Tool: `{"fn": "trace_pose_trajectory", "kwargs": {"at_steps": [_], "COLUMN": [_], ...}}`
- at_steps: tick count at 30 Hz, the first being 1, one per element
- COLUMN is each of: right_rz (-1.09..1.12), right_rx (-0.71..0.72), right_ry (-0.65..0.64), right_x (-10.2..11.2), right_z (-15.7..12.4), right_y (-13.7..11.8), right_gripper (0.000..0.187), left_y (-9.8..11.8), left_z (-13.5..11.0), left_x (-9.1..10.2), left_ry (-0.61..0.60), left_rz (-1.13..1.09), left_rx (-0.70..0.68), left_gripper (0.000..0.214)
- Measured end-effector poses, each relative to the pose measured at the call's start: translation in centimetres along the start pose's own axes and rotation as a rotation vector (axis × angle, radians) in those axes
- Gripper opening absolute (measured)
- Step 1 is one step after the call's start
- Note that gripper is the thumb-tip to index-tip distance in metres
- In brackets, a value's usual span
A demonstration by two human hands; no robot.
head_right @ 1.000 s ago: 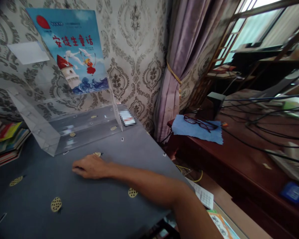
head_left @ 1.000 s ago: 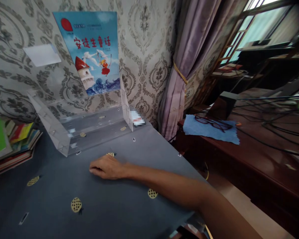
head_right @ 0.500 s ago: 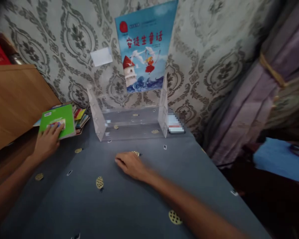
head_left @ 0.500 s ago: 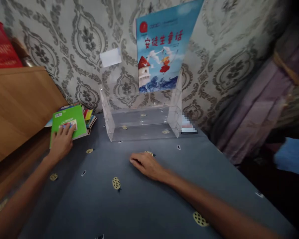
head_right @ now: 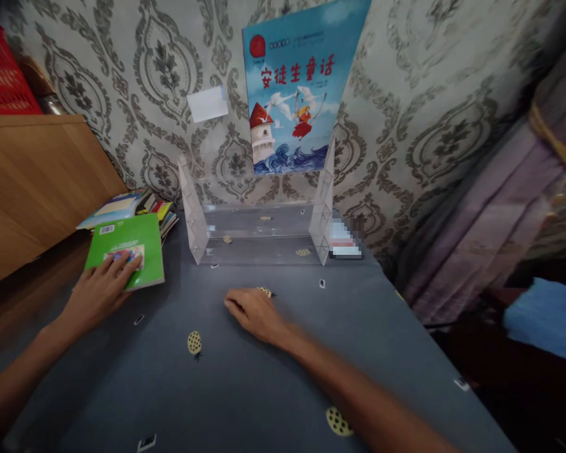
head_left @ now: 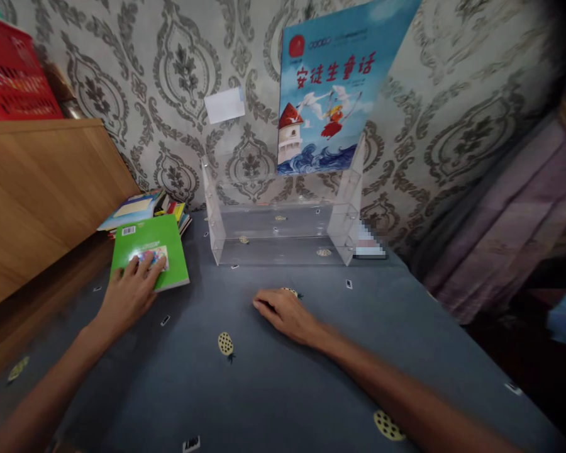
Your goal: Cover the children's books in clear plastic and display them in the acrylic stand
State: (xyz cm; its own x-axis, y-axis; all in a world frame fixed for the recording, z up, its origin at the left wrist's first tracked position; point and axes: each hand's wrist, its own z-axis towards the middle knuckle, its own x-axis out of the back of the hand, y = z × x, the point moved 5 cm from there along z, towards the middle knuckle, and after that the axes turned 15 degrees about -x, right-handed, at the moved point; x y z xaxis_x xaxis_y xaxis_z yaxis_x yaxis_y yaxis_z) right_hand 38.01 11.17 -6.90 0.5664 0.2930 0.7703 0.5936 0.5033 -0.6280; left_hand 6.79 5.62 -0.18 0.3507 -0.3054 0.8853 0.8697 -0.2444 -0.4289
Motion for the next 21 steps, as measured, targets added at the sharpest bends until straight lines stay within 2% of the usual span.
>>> {"fn": "trace_pose_trajectory", "kwargs": {"at_steps": [4, 5, 7, 10, 13, 17, 21], "right_rz": [-0.008, -0.011, -0.012, -0.015, -0.003, 0.006, -0.015], "right_rx": [-0.003, -0.01, -0.021, -0.026, -0.014, -0.012, -0.027], "right_ry": [-0.003, -0.003, -0.008, -0.006, 0.001, -0.003, -0.014], "right_x": [0.1, 0.1, 0.1, 0.2, 0.2, 0.1, 0.0], "right_z": [-0.1, -0.1, -0.1, -0.1, -0.2, -0.2, 0.0], "right_y": [-0.2, -0.2, -0.3, -0.3, -0.3, -0.2, -0.1], "right_gripper": [0.027, 0.026, 0.024, 0.022, 0.021, 0.021, 0.023], "left_y": [1.8, 1.9, 0.7, -3.0, -5.8, -6.5, -6.3], "left_z": [-1.5, -1.4, -0.6, 1.1, 2.2, 2.6, 2.0], "left_x": [-1.0, -1.2, -1.9, -4.0, -7.2, -10.9, -11.9], "left_ry": [-0.226, -0.26, -0.24, -0.106, -0.01, -0.008, 0.021], "left_rz": [-0.454, -0.562, -0.654, -0.505, -0.385, -0.395, -0.42], "left_rx": [-0.169, -0.19, -0.149, 0.084, 0.259, 0.293, 0.275], "left_gripper": [0.055, 0.053, 0.052, 0.059, 0.066, 0.063, 0.065]}}
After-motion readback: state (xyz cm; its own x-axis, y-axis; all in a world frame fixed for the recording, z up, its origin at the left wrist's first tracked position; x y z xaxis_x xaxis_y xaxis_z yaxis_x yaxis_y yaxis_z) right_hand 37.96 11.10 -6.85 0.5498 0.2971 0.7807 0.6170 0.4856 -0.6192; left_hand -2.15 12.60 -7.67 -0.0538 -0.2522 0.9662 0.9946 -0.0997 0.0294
